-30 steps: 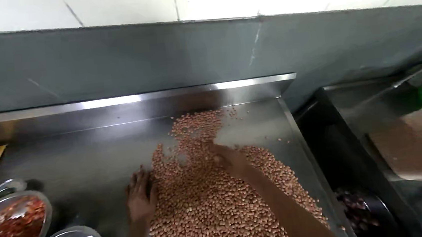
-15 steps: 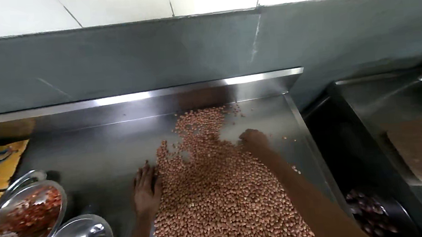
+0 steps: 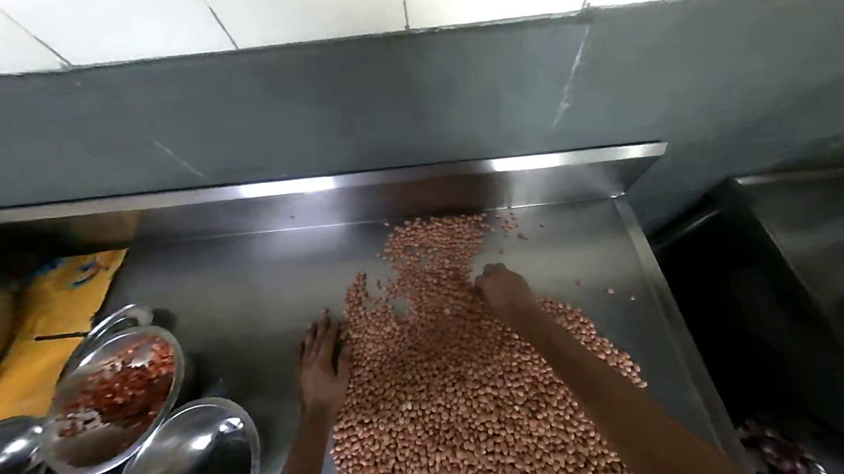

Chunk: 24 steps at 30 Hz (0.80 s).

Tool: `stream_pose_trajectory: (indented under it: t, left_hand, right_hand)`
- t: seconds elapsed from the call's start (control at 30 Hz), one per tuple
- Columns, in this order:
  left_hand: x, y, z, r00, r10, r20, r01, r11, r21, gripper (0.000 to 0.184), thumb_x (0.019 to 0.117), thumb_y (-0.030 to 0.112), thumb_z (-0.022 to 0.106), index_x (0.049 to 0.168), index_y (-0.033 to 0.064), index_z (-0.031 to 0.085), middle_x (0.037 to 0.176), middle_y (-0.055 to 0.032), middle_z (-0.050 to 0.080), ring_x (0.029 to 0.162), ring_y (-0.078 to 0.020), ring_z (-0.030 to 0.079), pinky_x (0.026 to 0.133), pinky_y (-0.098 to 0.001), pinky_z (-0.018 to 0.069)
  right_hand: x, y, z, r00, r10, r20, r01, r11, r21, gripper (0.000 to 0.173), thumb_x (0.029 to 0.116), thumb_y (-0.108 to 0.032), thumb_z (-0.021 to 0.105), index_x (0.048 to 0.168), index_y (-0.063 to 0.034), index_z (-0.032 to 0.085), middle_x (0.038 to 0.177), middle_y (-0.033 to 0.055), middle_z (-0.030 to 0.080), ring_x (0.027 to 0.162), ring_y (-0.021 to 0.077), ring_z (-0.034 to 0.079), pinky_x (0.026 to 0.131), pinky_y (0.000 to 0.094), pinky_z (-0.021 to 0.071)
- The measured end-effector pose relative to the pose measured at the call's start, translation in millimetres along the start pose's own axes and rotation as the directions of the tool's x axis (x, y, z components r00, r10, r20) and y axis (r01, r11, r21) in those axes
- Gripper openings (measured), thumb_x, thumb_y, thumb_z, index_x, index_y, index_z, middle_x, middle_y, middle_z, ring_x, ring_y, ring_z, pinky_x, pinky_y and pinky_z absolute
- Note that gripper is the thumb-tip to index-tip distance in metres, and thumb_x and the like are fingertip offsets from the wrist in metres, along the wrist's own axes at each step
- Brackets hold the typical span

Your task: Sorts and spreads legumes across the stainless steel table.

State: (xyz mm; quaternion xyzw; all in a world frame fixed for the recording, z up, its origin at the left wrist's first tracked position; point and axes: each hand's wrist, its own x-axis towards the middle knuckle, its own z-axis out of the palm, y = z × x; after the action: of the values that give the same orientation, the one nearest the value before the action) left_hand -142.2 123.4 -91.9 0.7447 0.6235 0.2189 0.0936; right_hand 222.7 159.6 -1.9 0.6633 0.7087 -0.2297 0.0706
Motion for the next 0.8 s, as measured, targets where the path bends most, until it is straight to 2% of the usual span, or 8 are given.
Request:
stream_pose_trajectory:
  t: [0.13,0.3,0.4,0.47,0.57,0.67,0.73,0.8]
  left_hand:
    - [0,0,0,1.000,0.000,0.006,0.000,1.000,0.000,0.059,0.1026,0.042,0.038,0.143,0.0042,0.057,0.158,-0.0127,0.046,0.150,-0.0379,0.035,0.123,-0.0594,0.0216]
    - [1,5,-5,0.999,-0.022,0.028,0.022,1.000,-0.004,0.058,0.1035,0.041,0.037,0.145,0.0060,0.056,0.159,-0.0114,0.044,0.151,-0.0366,0.033,0.123,-0.0604,0.0196]
    - [0,3,-4,1.000,-0.011,0.010,0.011,0.999,-0.049,0.055,0.1034,0.036,0.041,0.144,0.0032,0.056,0.158,-0.0145,0.045,0.151,-0.0398,0.033,0.123,-0.0615,0.0192]
    - [0,5,-5,1.000,-0.018,0.024,0.020,0.996,-0.083,0.050,0.1043,0.031,0.046,0.145,0.0022,0.056,0.159,-0.0154,0.044,0.151,-0.0412,0.032,0.123,-0.0622,0.0175]
    - [-2,6,-10,0.999,-0.030,0.032,0.033,0.994,-0.103,0.049,0.1057,0.031,0.046,0.144,0.0032,0.057,0.158,-0.0153,0.045,0.151,-0.0407,0.033,0.123,-0.0629,0.0164]
    - [-4,6,-11,0.999,-0.010,0.032,0.015,0.990,-0.139,0.046,0.1067,0.028,0.046,0.142,0.0015,0.058,0.157,-0.0180,0.046,0.150,-0.0411,0.034,0.124,-0.0618,0.0179]
    - [-10,5,-11,0.997,-0.005,0.082,0.019,0.986,-0.168,0.048,0.1075,0.029,0.042,0.146,0.0035,0.055,0.160,-0.0174,0.042,0.152,-0.0390,0.030,0.124,-0.0615,0.0154]
    - [-20,15,-17,0.985,-0.041,0.166,0.077,0.973,-0.216,0.051,0.1077,0.031,0.041,0.151,0.0044,0.048,0.163,-0.0174,0.036,0.155,-0.0360,0.024,0.125,-0.0602,0.0118]
  right_hand:
    - [0,-4,-2,1.000,-0.012,0.025,0.012,1.000,-0.022,0.025,0.0985,-0.004,0.059,0.122,-0.0015,0.069,0.131,0.0189,0.063,0.127,0.0368,0.058,0.098,0.0503,0.0522]
    - [-3,6,-1,0.999,0.037,0.014,-0.039,0.982,0.182,0.026,0.0994,-0.013,0.061,0.123,-0.0101,0.071,0.134,0.0150,0.062,0.128,0.0339,0.057,0.100,0.0515,0.0518]
    - [-42,10,5,0.963,0.153,-0.220,-0.060,0.923,0.380,0.022,0.1021,-0.016,0.061,0.117,-0.0061,0.074,0.125,0.0158,0.068,0.121,0.0329,0.063,0.102,0.0514,0.0512]
    - [-82,15,15,0.876,0.331,-0.351,-0.124,0.857,0.500,0.022,0.1008,-0.016,0.063,0.117,-0.0062,0.074,0.124,0.0162,0.069,0.118,0.0328,0.065,0.101,0.0524,0.0523]
    - [-140,48,32,0.744,0.557,-0.370,-0.240,0.738,0.630,0.035,0.1024,-0.021,0.060,0.132,-0.0041,0.065,0.140,0.0217,0.059,0.127,0.0387,0.059,0.106,0.0567,0.0483]
    - [-170,107,53,0.621,0.649,-0.441,-0.267,0.703,0.659,0.050,0.1004,-0.018,0.062,0.145,0.0021,0.052,0.151,0.0284,0.047,0.139,0.0454,0.046,0.113,0.0582,0.0406]
    - [-174,145,66,0.621,0.638,-0.456,-0.306,0.732,0.608,0.058,0.1024,-0.022,0.058,0.151,0.0052,0.042,0.156,0.0303,0.039,0.144,0.0459,0.040,0.117,0.0574,0.0358]
    - [-169,167,71,0.681,0.601,-0.419,-0.352,0.770,0.532,0.061,0.1054,-0.031,0.052,0.153,0.0043,0.039,0.160,0.0273,0.035,0.148,0.0408,0.037,0.120,0.0541,0.0335]
